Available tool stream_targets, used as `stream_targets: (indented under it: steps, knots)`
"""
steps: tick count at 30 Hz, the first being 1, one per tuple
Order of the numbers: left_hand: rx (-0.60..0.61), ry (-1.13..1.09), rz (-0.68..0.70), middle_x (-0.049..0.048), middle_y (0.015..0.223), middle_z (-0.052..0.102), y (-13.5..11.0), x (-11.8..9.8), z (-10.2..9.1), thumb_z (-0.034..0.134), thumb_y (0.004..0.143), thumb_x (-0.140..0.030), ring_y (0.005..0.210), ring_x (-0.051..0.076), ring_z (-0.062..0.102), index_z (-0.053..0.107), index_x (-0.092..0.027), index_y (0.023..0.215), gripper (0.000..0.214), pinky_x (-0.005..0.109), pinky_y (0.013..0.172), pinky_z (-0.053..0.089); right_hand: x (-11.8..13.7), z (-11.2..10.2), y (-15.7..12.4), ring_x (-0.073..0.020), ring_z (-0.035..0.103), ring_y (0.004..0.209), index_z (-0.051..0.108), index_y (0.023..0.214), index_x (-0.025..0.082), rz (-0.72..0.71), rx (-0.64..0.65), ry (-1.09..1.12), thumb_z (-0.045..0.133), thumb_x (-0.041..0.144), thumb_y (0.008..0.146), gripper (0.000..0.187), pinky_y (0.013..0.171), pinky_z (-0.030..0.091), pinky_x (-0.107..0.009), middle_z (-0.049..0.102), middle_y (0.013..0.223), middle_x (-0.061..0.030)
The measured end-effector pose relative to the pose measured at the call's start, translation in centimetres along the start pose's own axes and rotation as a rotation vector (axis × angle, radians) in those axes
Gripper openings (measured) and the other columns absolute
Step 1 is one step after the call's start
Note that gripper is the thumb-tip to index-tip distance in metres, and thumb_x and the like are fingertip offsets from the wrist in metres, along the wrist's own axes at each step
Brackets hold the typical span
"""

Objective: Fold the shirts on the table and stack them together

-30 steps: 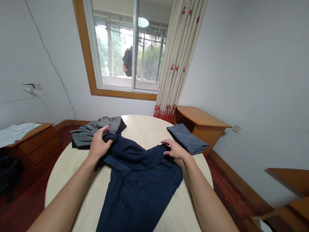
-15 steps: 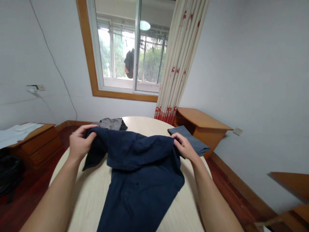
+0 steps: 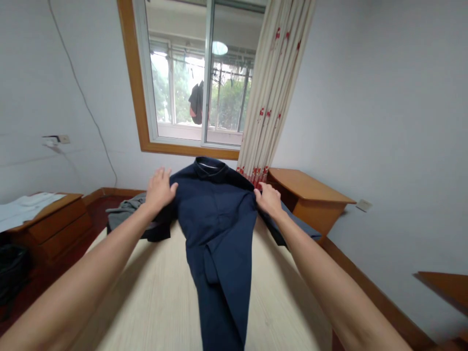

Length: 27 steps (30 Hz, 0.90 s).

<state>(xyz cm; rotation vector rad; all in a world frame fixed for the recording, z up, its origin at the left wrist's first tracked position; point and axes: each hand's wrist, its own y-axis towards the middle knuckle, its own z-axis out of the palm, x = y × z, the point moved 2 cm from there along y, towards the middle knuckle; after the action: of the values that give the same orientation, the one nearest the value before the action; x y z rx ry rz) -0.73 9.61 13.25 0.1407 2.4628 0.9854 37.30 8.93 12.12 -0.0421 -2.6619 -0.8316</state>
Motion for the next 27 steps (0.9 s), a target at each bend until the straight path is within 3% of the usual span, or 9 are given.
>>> stream_targets:
  steps: [3,5,8,11,13,16,20,24,27]
  knots:
    - [0.282,-0.035,0.171,0.0159,0.14,0.057,-6.1,-1.3,2.7,0.058,0.087,-0.036,0.131,0.034,0.051,0.067,-0.018,0.116,0.036,0.047,0.111,0.037,1.3,2.4,-4.7,-0.0302,0.056,0.121,0.062,0.125,0.016,-0.232,0.183,0.045,0.05,0.032,0.095,0.036,0.107,0.035,-0.044,0.063,0.128,-0.0177]
    - [0.46,-0.052,0.222,0.0105,0.123,0.067,-10.2,-1.9,3.4,0.055,0.088,-0.037,0.115,0.03,0.061,0.072,-0.022,0.103,0.027,0.04,0.1,0.046,2.1,3.2,-7.9,-0.0276,0.058,0.119,0.065,0.122,0.017,-0.368,0.308,0.114,0.052,0.031,0.094,0.033,0.106,0.038,-0.041,0.065,0.125,-0.0145]
    - [0.622,-0.025,0.201,0.0077,0.107,0.071,-14.8,-2.2,3.2,0.054,0.086,-0.028,0.101,0.027,0.066,0.072,-0.024,0.096,0.022,0.035,0.086,0.05,2.9,3.6,-11.5,-0.0257,0.059,0.119,0.066,0.121,0.019,-0.502,0.488,0.215,0.057,0.02,0.088,0.035,0.106,0.041,-0.04,0.066,0.127,-0.011]
    - [0.726,0.047,0.177,0.0082,0.103,0.07,-17.6,-2.4,2.2,0.054,0.081,-0.018,0.097,0.026,0.066,0.071,-0.022,0.099,0.025,0.034,0.083,0.049,3.0,3.5,-13.9,-0.0255,0.055,0.126,0.064,0.127,0.02,-0.573,0.637,0.247,0.057,0.005,0.075,0.055,0.108,0.041,-0.04,0.061,0.135,-0.0095]
    - [0.784,0.083,0.182,0.0094,0.108,0.069,-18.8,-2.8,1.5,0.055,0.081,-0.016,0.101,0.026,0.065,0.07,-0.021,0.104,0.028,0.033,0.086,0.048,2.8,3.6,-14.9,-0.0269,0.052,0.131,0.059,0.134,0.018,-0.57,0.701,0.209,0.057,0.002,0.07,0.066,0.11,0.04,-0.041,0.057,0.141,-0.0111]
    - [0.828,0.092,0.191,0.0124,0.118,0.065,-20.4,-4.2,0.6,0.064,0.08,-0.026,0.112,0.029,0.06,0.066,-0.018,0.116,0.037,0.037,0.094,0.047,2.6,4.0,-15.6,-0.0313,0.049,0.134,0.051,0.142,0.01,-0.499,0.731,0.109,0.063,0.009,0.073,0.07,0.112,0.038,-0.043,0.052,0.145,-0.0183]
    - [0.887,0.033,0.214,0.0172,0.139,0.054,-22.8,-7.1,-0.1,0.077,0.07,-0.044,0.129,0.037,0.048,0.052,-0.017,0.138,0.077,0.047,0.106,0.041,2.7,5.0,-15.6,-0.0329,0.057,0.125,0.052,0.141,0.009,-0.399,0.746,0.072,0.071,0.025,0.077,0.069,0.106,0.044,-0.042,0.057,0.138,-0.0215]
    - [1.022,-0.018,0.173,0.0216,0.162,0.021,-25.2,-9.2,0.1,0.078,0.066,-0.053,0.149,0.039,0.02,0.026,-0.016,0.155,0.11,0.058,0.12,0.018,2.9,5.3,-15.4,-0.0277,0.067,0.102,0.071,0.108,0.016,-0.378,0.767,0.17,0.07,0.021,0.076,0.032,0.092,0.05,-0.036,0.073,0.11,-0.0109]
    - [1.034,-0.003,0.095,0.0227,0.163,0.011,-26.5,-10.3,0.4,0.074,0.068,-0.053,0.152,0.037,0.009,0.015,-0.013,0.158,0.115,0.062,0.12,0.008,2.5,4.3,-15.2,-0.022,0.068,0.085,0.067,0.086,0.017,-0.347,0.708,0.396,0.065,0.023,0.08,0.01,0.079,0.051,-0.032,0.073,0.09,-0.0059]
